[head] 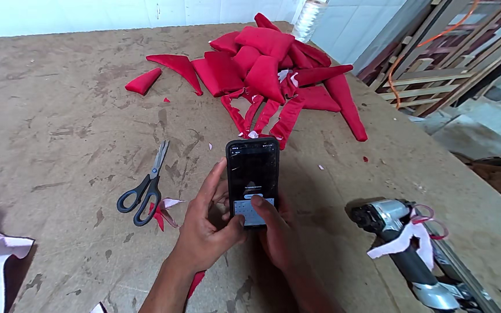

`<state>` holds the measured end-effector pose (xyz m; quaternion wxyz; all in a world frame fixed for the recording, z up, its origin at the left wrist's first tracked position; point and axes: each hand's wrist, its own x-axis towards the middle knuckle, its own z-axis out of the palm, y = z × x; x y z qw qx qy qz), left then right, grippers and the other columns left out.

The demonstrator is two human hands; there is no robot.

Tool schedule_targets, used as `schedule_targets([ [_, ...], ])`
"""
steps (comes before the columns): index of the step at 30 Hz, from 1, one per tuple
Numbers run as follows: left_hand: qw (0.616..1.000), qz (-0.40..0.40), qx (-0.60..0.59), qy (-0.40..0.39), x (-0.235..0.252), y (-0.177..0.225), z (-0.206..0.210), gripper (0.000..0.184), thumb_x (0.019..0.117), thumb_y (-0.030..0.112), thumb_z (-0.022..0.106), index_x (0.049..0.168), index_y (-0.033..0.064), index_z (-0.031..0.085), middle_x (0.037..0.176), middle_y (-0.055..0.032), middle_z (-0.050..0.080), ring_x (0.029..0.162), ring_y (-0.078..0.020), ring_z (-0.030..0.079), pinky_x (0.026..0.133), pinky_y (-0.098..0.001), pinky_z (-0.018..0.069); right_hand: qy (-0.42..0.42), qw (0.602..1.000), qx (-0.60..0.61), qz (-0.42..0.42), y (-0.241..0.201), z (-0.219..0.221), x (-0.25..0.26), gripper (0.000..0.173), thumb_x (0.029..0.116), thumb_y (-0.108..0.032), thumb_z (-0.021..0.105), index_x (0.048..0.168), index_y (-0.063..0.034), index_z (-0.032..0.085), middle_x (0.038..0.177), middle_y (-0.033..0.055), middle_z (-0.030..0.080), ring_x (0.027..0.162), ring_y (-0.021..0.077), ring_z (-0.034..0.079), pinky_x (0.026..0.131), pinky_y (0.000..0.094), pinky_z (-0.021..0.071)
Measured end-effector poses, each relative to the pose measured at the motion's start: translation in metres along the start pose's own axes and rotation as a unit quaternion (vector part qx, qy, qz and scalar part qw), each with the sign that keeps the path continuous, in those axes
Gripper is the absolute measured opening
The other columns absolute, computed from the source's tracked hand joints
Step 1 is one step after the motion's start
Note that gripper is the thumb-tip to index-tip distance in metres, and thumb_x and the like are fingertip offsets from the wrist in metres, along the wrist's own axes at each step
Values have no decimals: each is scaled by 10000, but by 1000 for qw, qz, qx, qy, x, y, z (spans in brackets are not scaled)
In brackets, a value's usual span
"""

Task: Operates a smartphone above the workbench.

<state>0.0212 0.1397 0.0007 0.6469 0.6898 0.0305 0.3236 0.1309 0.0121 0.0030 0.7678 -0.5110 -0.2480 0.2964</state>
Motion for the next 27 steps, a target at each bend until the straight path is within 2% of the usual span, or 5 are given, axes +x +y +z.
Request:
schedule_targets([
  [2,1000,-1,3,0,0,0,0,912,894,76,700,1641,178,187,1280,-119,674,1100,-288,683,963,-444,591,0,1000,7,4,1,-1,-1,417,1018,-334,617,1326,-59,556,1017,204,708,728,267,737,536,379,634],
  [7,1000,-3,-8,4,-1,0,-1,909,899,66,695,1643,188,186,1271,-130,672,1072,-291,683,929,-442,599,-27,999,32,11,6,-9,-2,598,1002,-531,562,1359,-54,523,1060,230,694,765,311,732,555,421,633],
  [18,1000,1,-10,14,0,1,0,891,897,63,700,1636,191,219,1251,-145,677,1076,-296,682,932,-435,594,-38,999,27,5,4,-6,-2,559,999,-461,611,1332,-24,505,1040,223,690,763,309,729,548,416,631],
  [23,1000,12,-3,12,1,0,-1,875,896,79,701,1631,167,235,1266,-146,669,1097,-299,678,964,-453,587,-10,1000,9,-8,2,-1,-1,416,1001,-325,657,1256,-10,561,973,221,700,702,291,727,500,397,621],
  [27,1000,8,-3,12,1,1,-1,864,900,96,696,1630,167,239,1265,-146,672,1102,-304,679,965,-460,588,-15,1000,9,6,3,-5,-2,528,1005,-453,602,1308,-28,521,1011,207,694,712,292,725,513,405,626],
])
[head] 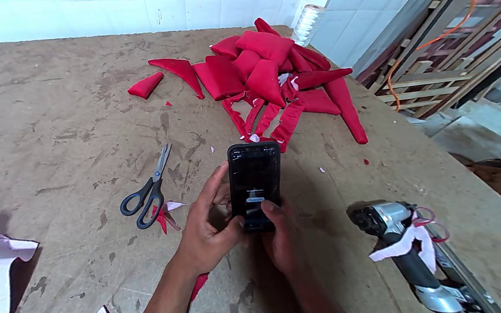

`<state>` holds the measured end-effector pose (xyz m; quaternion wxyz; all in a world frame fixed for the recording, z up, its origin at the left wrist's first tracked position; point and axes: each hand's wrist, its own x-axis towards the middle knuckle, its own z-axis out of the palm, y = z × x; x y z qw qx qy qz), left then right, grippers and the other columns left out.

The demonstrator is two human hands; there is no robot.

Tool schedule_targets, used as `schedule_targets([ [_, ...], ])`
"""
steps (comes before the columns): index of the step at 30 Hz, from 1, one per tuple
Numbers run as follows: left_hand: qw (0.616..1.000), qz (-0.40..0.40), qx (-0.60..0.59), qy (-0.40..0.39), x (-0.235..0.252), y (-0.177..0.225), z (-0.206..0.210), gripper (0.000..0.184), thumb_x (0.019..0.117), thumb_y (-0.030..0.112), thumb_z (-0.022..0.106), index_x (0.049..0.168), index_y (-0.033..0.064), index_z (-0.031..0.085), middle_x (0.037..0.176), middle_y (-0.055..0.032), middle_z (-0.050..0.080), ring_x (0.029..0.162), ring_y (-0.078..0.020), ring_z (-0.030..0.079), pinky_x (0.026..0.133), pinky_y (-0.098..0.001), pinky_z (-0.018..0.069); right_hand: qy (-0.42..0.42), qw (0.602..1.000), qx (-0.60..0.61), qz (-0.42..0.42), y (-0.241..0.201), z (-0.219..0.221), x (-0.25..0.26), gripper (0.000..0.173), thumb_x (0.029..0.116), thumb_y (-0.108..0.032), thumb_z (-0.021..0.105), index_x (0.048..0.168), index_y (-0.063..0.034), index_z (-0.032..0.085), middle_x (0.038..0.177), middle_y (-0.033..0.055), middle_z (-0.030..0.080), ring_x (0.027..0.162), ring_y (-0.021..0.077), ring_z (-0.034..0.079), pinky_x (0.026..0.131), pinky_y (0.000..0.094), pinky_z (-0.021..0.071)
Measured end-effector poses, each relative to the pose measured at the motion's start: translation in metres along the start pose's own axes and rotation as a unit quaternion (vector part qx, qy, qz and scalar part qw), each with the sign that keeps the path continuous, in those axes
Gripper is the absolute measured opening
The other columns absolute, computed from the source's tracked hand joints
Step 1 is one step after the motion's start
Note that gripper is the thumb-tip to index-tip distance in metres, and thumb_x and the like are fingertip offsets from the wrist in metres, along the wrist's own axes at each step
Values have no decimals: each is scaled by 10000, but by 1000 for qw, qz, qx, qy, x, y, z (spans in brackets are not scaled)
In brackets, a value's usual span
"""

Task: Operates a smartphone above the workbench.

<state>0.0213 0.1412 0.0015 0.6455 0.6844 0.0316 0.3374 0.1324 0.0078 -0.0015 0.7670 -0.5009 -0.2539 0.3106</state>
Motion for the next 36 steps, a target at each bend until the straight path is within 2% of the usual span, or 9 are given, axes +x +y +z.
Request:
schedule_targets([
  [2,1000,-4,-2,1,0,0,-1,861,903,98,693,1631,171,239,1252,-147,677,1101,-307,678,965,-462,587,-11,1000,14,1,2,-3,0,579,1000,-510,581,1318,-30,524,1026,215,692,712,302,722,510,413,623],
  [9,1000,-5,-2,6,-1,-1,-2,839,913,112,679,1630,166,247,1217,-149,681,1081,-296,678,963,-450,581,-19,998,54,16,4,-3,1,602,1013,-556,505,1302,-28,537,1020,218,697,712,296,723,515,406,617],
  [15,1000,0,1,11,0,-1,-2,834,902,95,667,1626,153,258,1208,-148,675,1070,-284,673,951,-438,580,-17,999,41,13,4,-2,2,593,1041,-537,436,1293,-9,532,1010,225,693,695,306,716,499,420,610],
  [18,1000,-3,-3,11,-1,-1,-3,817,910,98,658,1623,153,264,1217,-147,678,1073,-290,673,957,-447,576,-10,1000,24,11,6,-2,2,553,1050,-502,458,1305,-16,525,1005,222,689,683,303,713,485,414,610],
  [22,1000,-6,-1,12,-1,0,-3,818,913,99,656,1626,163,261,1233,-142,677,1080,-287,671,954,-442,578,-20,999,35,5,4,-1,1,460,1028,-402,569,1297,-31,532,1005,199,692,699,272,718,504,386,616],
  [30,1000,-11,-18,11,-1,-1,-4,789,932,105,632,1627,160,261,1229,-153,682,1079,-293,677,945,-436,583,-35,998,53,14,4,-3,0,546,1012,-479,557,1321,-32,511,1021,216,687,700,295,717,508,406,618],
  [32,999,-21,-39,9,-1,0,-5,741,960,123,590,1626,168,269,1255,-172,664,1080,-297,674,917,-429,591,-35,998,57,20,3,-2,0,558,1013,-498,536,1315,-29,513,1013,213,692,696,291,717,508,401,615],
  [34,999,-28,-43,9,0,0,-5,677,994,163,519,1627,183,279,1242,-175,663,1012,-268,680,802,-379,599,-40,997,62,20,2,-1,0,560,1020,-510,515,1320,-37,512,1026,208,697,715,288,724,512,398,617],
  [36,999,-31,-41,13,1,0,-5,654,996,122,447,1626,181,283,1184,-173,676,932,-244,680,725,-352,589,-48,996,72,19,1,0,0,543,1035,-492,484,1346,-48,504,1054,209,710,738,287,739,515,387,621],
])
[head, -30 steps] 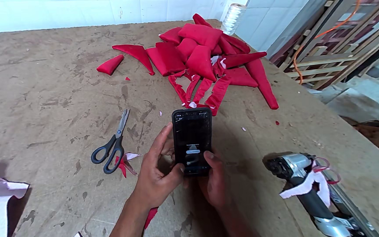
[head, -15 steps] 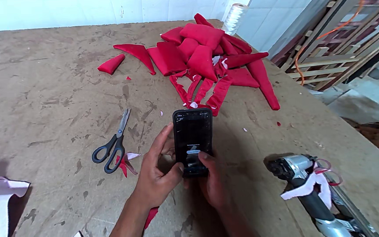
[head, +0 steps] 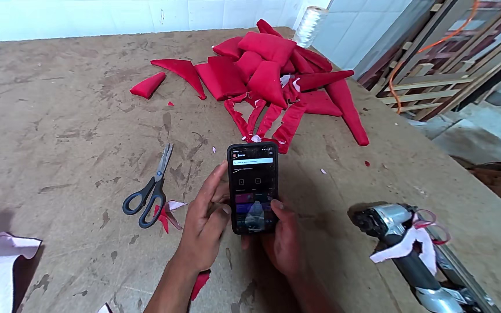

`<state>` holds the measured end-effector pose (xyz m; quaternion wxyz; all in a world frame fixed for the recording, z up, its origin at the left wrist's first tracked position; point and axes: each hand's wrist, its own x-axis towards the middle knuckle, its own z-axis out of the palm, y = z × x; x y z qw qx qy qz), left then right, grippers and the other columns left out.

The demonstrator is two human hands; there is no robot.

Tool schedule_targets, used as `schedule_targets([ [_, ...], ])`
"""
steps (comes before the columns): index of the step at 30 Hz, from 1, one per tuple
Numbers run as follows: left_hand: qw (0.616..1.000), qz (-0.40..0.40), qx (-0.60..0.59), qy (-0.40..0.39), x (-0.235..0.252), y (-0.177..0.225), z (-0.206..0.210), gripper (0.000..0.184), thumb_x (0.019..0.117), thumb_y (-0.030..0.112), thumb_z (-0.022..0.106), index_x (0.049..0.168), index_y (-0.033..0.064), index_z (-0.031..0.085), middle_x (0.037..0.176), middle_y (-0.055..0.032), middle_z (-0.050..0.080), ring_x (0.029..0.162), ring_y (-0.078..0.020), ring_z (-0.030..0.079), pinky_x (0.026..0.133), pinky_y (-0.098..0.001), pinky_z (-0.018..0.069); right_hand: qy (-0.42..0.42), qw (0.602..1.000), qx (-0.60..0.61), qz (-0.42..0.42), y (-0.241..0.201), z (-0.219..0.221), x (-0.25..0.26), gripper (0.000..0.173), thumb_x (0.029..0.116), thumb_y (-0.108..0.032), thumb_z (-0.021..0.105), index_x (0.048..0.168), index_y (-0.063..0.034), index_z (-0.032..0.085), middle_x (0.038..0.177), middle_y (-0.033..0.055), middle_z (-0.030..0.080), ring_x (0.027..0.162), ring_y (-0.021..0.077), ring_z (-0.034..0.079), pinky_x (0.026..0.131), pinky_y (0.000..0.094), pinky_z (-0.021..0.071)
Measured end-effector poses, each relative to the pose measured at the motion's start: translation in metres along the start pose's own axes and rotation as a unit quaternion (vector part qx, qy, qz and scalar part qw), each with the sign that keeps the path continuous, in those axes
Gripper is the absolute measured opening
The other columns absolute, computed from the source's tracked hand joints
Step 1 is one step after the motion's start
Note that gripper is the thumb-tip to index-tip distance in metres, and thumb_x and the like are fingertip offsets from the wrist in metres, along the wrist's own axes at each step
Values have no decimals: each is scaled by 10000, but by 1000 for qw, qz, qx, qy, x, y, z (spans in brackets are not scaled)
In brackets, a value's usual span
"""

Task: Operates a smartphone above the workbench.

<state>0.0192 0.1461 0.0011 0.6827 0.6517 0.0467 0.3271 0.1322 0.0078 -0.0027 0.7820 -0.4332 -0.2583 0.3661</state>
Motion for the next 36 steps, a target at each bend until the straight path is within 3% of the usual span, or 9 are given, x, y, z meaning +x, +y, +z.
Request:
schedule_targets([
  [5,999,-4,24,23,1,1,3,664,997,-1,434,1620,185,298,1085,-150,699,803,-227,676,656,-338,587,-4,1000,9,-1,2,-1,0,538,1040,-483,471,1343,-39,504,1060,218,698,735,294,735,511,397,618],
  [11,998,-12,46,46,-1,2,4,711,972,-16,519,1616,210,319,1136,-133,721,931,-255,724,767,-379,634,2,1000,8,0,4,-1,0,550,1035,-497,487,1338,-39,512,1050,218,702,728,298,733,520,404,620],
  [17,998,-6,41,46,0,3,2,696,979,-22,506,1615,192,319,1142,-145,718,938,-265,723,774,-378,633,-40,999,21,12,2,-2,1,539,1029,-465,524,1396,-72,485,1122,213,684,823,307,739,583,425,638],
  [19,998,-3,41,49,0,2,0,678,981,-13,500,1608,183,334,1137,-146,716,942,-266,720,781,-386,631,-68,997,4,23,-1,-2,0,555,992,-330,628,1447,-93,416,1176,203,669,880,329,733,640,467,648],
  [22,997,-3,38,63,0,1,-2,662,986,-6,492,1603,186,347,1148,-150,719,941,-274,725,792,-402,632,-106,992,-47,53,-9,-1,-4,756,891,-106,750,1502,-138,305,1260,175,644,981,366,725,774,520,659],
  [25,997,-4,27,69,-1,1,-3,656,989,-9,490,1599,187,352,1149,-155,717,926,-277,726,781,-401,632,-113,989,-70,72,-14,2,-5,794,841,12,735,1487,-107,289,1282,169,640,1041,371,717,850,523,649],
  [28,997,-6,26,68,-1,0,-3,647,995,-5,488,1598,188,355,1158,-153,719,927,-278,727,782,-402,631,-93,989,-83,81,-15,6,-5,773,833,21,733,1471,-95,312,1260,160,653,1038,355,721,844,518,653],
  [33,998,-12,28,62,-1,2,-2,644,985,-12,507,1589,170,378,1154,-148,722,951,-275,726,801,-404,631,-81,994,-60,52,-11,5,-2,600,967,-95,660,1472,-83,338,1230,169,662,997,341,728,775,509,662],
  [36,998,-15,32,60,-1,1,-2,638,983,-11,521,1585,154,390,1143,-143,727,962,-270,726,823,-409,631,-91,995,-10,33,-6,-1,-1,492,1020,-177,585,1464,-125,379,1227,190,657,988,352,724,749,522,651],
])
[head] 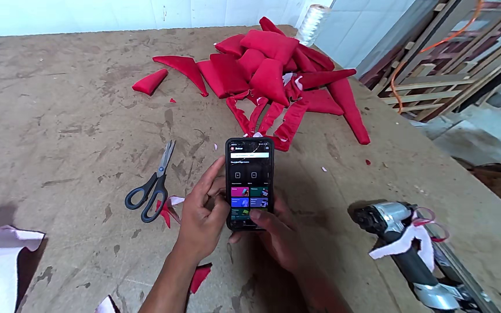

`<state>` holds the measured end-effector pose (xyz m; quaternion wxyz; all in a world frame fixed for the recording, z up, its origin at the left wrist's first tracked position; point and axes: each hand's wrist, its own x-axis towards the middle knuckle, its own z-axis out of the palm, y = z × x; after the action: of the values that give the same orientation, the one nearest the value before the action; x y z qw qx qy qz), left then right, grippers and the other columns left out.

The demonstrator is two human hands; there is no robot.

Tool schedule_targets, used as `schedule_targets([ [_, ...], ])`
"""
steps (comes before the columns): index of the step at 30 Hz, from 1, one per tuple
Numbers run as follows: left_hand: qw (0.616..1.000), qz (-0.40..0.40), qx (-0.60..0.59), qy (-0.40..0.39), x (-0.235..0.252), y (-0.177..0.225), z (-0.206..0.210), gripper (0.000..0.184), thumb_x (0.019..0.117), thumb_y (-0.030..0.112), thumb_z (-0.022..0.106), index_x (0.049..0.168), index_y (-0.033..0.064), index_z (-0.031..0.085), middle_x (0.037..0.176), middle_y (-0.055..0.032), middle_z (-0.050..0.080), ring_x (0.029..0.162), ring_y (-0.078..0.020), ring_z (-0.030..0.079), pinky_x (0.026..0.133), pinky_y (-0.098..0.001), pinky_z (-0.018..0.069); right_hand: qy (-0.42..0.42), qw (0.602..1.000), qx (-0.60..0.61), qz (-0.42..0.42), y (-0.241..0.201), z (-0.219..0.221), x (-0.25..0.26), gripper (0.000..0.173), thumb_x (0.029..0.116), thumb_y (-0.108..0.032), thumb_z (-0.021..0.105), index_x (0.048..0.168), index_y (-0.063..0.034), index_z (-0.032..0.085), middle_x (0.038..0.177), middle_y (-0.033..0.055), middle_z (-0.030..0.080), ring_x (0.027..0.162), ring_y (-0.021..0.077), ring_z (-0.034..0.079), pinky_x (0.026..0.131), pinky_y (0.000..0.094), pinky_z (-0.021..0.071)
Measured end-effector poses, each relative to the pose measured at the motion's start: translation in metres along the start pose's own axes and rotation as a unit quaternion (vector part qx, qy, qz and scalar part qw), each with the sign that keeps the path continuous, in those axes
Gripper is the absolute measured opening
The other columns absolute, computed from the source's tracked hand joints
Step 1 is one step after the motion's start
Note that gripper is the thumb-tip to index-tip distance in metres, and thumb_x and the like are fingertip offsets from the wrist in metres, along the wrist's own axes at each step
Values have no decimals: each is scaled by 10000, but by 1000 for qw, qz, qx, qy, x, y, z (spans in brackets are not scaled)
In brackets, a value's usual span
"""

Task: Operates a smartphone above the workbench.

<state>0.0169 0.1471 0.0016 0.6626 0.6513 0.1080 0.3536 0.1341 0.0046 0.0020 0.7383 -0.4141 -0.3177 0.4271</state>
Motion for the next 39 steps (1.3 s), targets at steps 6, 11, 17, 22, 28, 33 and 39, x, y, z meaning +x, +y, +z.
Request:
schedule_targets([
  [6,1000,4,-2,-1,0,0,0,605,977,-26,501,1562,110,431,1166,-148,723,981,-263,722,832,-402,627,-19,1000,14,4,1,-4,0,524,1015,-181,564,1497,-136,362,1267,207,629,1029,374,706,769,545,641],
  [11,1000,4,-7,2,0,-1,-1,587,980,-23,492,1552,100,445,1177,-158,721,980,-267,725,824,-397,629,-22,999,-22,20,-3,-1,-3,760,885,-63,726,1511,-138,301,1288,186,624,1047,381,707,798,548,649],
  [17,1000,3,-20,3,0,1,-1,568,988,-24,489,1545,84,453,1193,-163,713,985,-270,723,834,-399,628,-33,998,-52,27,-5,0,-4,789,859,-22,732,1500,-125,283,1292,177,629,1053,379,710,834,532,650],
  [22,1000,1,-19,5,0,0,-2,563,986,-18,489,1538,90,468,1175,-162,717,972,-258,721,823,-391,625,-21,997,-69,42,-9,4,-4,798,844,14,720,1495,-122,279,1285,166,636,1043,371,716,835,520,654],
  [28,1000,4,-14,3,1,-1,-3,554,982,-18,497,1528,78,477,1187,-160,718,996,-262,721,847,-397,625,-18,999,-47,19,-3,1,0,601,977,-60,615,1494,-111,313,1280,173,635,1055,359,710,810,538,652],
  [33,1000,-7,-18,9,0,0,-1,578,962,-26,541,1524,100,490,1170,-152,722,913,-241,724,757,-359,629,0,1000,16,4,1,-4,3,516,1051,-365,541,1489,-139,388,1248,183,643,1039,341,710,737,517,651],
  [39,999,-15,-18,28,0,2,-1,576,946,-34,562,1504,100,512,1077,-143,737,756,-205,700,629,-311,603,2,999,36,0,1,-6,2,548,1002,-245,576,1502,-148,374,1246,197,620,1025,364,702,698,542,644],
])
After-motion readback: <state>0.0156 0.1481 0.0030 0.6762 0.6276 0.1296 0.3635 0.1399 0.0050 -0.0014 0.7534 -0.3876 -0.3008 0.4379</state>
